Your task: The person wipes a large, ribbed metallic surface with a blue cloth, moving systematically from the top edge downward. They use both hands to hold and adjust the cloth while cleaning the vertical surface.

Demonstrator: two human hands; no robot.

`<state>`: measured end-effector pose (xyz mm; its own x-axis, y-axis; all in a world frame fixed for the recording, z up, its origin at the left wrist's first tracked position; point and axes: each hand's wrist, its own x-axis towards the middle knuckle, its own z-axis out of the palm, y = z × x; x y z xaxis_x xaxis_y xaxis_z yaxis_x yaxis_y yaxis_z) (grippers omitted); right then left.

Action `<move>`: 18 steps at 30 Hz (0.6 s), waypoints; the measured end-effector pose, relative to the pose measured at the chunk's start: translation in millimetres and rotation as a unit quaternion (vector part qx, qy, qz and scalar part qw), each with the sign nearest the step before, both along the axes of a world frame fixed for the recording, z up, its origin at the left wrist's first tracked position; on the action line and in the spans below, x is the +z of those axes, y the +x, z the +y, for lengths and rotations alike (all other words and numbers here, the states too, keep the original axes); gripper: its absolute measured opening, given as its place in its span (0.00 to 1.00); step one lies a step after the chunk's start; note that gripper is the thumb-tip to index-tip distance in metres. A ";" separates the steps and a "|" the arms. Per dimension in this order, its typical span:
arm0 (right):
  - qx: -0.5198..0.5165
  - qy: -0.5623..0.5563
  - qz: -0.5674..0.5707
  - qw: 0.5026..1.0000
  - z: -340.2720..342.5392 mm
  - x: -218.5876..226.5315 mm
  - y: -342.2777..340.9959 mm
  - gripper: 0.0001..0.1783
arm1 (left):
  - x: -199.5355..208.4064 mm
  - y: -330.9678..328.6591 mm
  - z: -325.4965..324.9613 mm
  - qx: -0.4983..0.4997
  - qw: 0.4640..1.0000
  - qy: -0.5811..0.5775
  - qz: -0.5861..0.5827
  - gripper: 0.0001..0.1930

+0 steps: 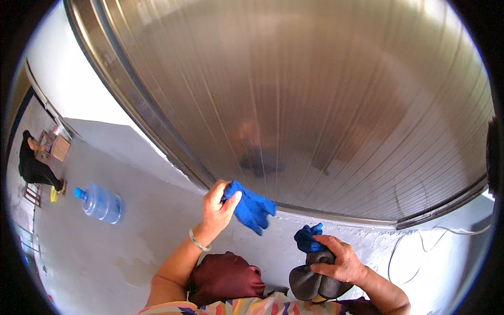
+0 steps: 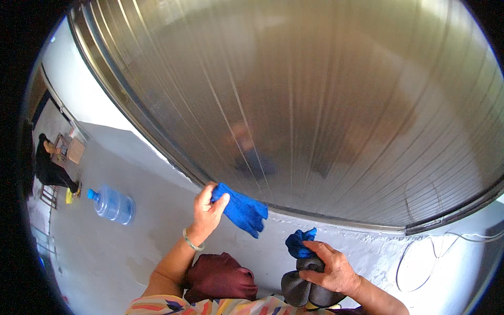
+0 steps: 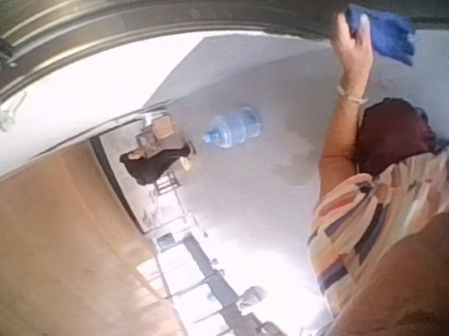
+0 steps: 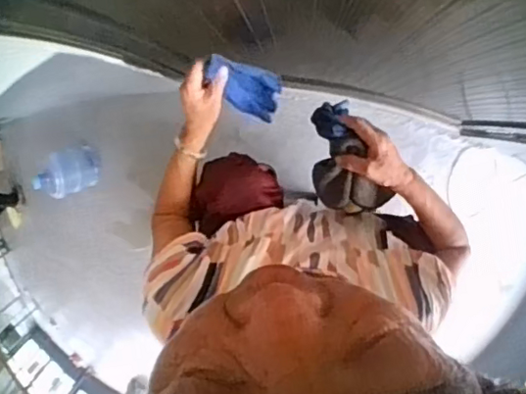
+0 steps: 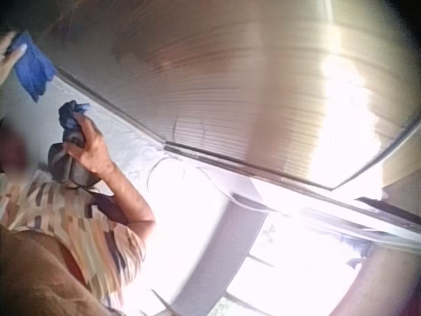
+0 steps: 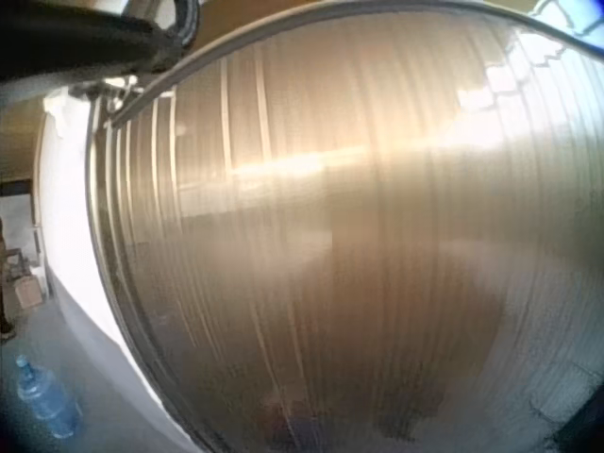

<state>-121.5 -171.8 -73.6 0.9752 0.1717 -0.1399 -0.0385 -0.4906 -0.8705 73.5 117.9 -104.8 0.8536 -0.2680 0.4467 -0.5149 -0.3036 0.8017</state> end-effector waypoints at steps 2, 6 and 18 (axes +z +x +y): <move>0.009 0.005 -0.015 1.000 -1.6 3.3 0.2 0.39 | 41.9 -2.7 -23.0 -0.002 0.988 0.010 -0.152 0.08; 0.019 0.032 -0.075 0.996 -8.0 8.1 -2.1 0.39 | 62.3 1.2 -57.4 0.038 0.968 -0.025 -0.246 0.08; 0.019 0.085 -0.083 0.993 -17.4 5.1 -2.7 0.40 | 25.1 18.8 -94.9 0.129 0.945 0.078 -0.289 0.11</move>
<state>-124.1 -189.2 -68.5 0.9747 0.2164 0.0556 0.1276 -0.3347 -0.9337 92.3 23.0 -79.7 0.5245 -0.1856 0.8309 -0.7461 -0.5703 0.3436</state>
